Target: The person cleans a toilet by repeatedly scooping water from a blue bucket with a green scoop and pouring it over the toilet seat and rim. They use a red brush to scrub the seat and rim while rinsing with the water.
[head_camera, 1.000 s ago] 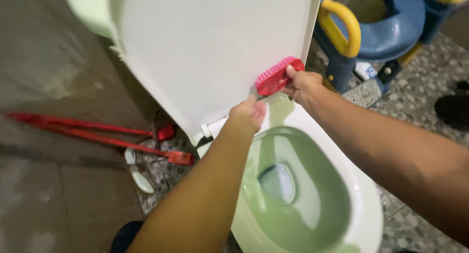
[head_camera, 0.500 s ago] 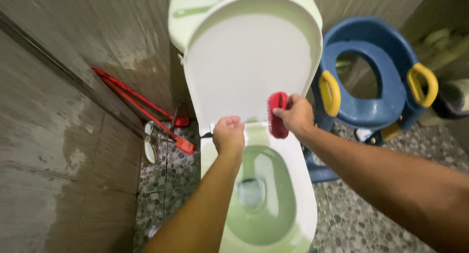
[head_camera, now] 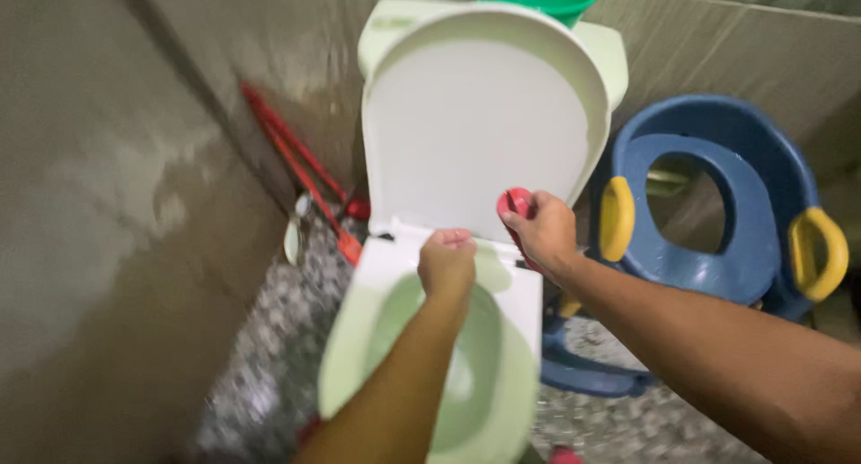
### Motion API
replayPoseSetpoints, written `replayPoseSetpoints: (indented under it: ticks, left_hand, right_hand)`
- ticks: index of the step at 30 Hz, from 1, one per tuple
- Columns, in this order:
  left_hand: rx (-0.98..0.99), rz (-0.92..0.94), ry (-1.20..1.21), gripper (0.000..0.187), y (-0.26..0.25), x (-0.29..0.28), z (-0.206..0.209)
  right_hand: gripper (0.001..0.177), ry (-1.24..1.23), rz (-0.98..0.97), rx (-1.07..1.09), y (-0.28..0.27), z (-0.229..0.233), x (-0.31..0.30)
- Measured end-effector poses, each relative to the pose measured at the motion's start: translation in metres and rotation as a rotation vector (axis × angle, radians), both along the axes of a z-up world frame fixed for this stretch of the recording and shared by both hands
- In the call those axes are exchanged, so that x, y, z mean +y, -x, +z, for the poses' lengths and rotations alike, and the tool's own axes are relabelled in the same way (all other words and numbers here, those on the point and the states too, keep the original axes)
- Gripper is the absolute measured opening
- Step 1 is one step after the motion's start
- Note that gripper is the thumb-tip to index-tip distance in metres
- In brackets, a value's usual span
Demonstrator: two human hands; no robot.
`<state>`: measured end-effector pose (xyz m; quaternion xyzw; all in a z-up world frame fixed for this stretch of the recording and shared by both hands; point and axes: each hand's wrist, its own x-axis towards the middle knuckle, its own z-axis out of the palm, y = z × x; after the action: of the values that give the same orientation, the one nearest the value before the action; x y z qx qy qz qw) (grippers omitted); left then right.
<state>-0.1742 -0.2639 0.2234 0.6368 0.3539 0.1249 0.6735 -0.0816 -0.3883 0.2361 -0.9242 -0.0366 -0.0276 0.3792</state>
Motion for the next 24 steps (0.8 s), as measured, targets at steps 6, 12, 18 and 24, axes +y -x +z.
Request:
replayPoseSetpoints:
  ticks: [6,12,18,24]
  left_hand:
    - [-0.135,0.222,0.039,0.018,-0.025,-0.103,-0.062]
    - [-0.240,0.234,0.042,0.020,-0.040,-0.140,-0.131]
    - [-0.270,0.225,0.126,0.020,-0.040,-0.130,-0.214]
    - [-0.274,0.122,-0.158,0.017,-0.098,-0.130,-0.301]
  right_hand:
    - [0.033,-0.017,0.432,-0.103,-0.033,-0.049,-0.068]
    - [0.034,0.145,0.776,-0.334,-0.063,-0.126,-0.083]
    - [0.039,0.405,0.780,-0.609,-0.096,-0.194,-0.083]
    - [0.032,0.307,0.739,-0.512,-0.084,-0.293,-0.082]
